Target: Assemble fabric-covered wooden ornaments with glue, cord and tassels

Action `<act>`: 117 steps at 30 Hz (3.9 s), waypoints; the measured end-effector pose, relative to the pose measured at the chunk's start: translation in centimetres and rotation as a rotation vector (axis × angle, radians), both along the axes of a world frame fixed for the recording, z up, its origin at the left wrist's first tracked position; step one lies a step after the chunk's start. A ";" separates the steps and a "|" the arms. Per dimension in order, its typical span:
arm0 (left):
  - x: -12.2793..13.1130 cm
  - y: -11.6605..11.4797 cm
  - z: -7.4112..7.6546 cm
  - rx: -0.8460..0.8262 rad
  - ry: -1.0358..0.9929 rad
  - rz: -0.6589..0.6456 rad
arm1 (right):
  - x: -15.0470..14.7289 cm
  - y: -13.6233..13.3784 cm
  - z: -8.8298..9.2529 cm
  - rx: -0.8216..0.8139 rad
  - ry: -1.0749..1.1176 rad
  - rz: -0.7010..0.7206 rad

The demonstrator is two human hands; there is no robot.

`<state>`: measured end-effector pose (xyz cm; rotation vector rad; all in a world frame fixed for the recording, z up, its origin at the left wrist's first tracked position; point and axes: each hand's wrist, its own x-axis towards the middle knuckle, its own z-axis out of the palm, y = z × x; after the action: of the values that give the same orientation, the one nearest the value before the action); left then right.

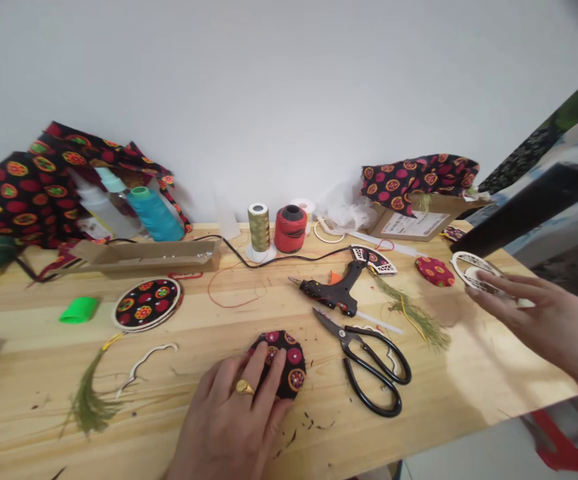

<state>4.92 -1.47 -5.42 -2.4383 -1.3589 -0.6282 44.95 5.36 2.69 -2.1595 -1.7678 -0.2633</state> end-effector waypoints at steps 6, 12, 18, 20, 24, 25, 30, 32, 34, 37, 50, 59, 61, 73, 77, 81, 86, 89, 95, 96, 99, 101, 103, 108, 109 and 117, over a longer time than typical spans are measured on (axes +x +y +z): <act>0.3 -0.1 0.2 0.003 -0.041 0.013 | -9.4 0.8 1.7 0.074 0.059 0.404; 0.5 -0.3 0.0 -0.016 -0.057 0.023 | -23.0 1.8 1.7 -0.249 0.148 0.906; 0.5 -0.3 0.0 -0.039 -0.089 0.038 | -29.2 3.3 0.3 -0.422 0.053 1.082; 0.4 -0.3 0.0 -0.052 -0.089 0.026 | -30.1 3.7 -0.1 -0.411 0.003 1.081; 0.5 -0.3 0.3 -0.048 -0.103 0.035 | -31.1 3.9 -0.6 -0.387 -0.004 1.108; 0.5 -0.2 0.3 -0.047 -0.106 0.043 | -31.1 3.9 -0.5 -0.401 0.028 1.114; 0.5 -0.2 0.4 -0.046 -0.088 0.049 | -28.2 3.5 0.8 -0.259 0.273 1.056; 0.5 -0.2 0.3 -0.030 -0.065 0.039 | -25.8 2.9 1.3 -0.206 0.316 0.914; 0.4 -0.2 0.3 -0.017 -0.049 0.036 | -22.9 1.9 1.4 -0.181 0.329 0.790; 0.4 -0.2 0.3 -0.006 -0.049 0.032 | -18.2 -0.1 0.3 -0.182 0.294 0.703; 0.5 -0.2 0.1 -0.044 -0.034 0.038 | -10.2 -5.7 -4.4 -0.192 0.042 0.572; 0.2 -0.4 -0.3 -0.057 0.021 0.047 | -13.1 -5.6 -4.6 -0.158 -0.111 0.734; 0.2 -0.5 -0.4 -0.063 0.049 0.040 | -13.3 -5.6 -5.0 -0.126 -0.163 0.734; -0.4 -0.3 -0.4 -0.078 0.095 -0.002 | -14.6 -5.5 -3.2 -0.290 0.228 0.702; -0.7 -0.3 -0.5 -0.081 0.096 0.002 | -15.6 -4.9 -3.0 -0.278 0.190 0.678; -0.6 -0.3 -0.5 -0.082 0.097 0.008 | -16.0 -4.6 -3.3 -0.348 0.151 0.697; -0.6 -0.4 -0.6 -0.105 0.086 0.008 | -16.7 -4.1 -3.1 -0.406 0.105 0.716; -0.6 -0.3 -0.5 -0.068 0.073 -0.003 | -17.1 -3.6 -2.8 -0.410 0.057 0.710; -0.5 -0.1 -0.2 -0.037 0.056 -0.036 | -17.7 -3.0 -2.5 -0.496 0.013 0.700; -0.5 -0.1 -0.2 -0.032 0.050 -0.034 | -17.7 -2.9 -2.5 -0.516 0.004 0.693; -0.5 -0.2 -0.3 -0.045 0.056 -0.023 | -17.8 -2.8 -2.3 -0.551 -0.008 0.679; -0.6 -0.3 -0.4 -0.060 0.071 -0.022 | -17.8 -2.7 -2.3 -0.571 0.000 0.683; -0.7 -0.3 -0.6 -0.066 0.081 -0.021 | -17.8 -2.6 -2.2 -0.592 0.010 0.692; -0.8 -0.3 -0.6 -0.073 0.091 -0.030 | -17.8 -2.4 -1.9 -0.627 0.040 0.685; -0.7 -0.2 -0.6 -0.071 0.088 -0.027 | -17.8 -2.3 -1.8 -0.638 0.052 0.677; -0.8 -0.3 -0.7 -0.096 0.097 -0.021 | -17.6 -2.0 -1.8 -0.751 0.046 0.621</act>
<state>4.09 -1.80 -6.14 -2.5257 -1.3557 -0.4527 27.35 3.38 0.87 -1.8203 -2.6750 0.6952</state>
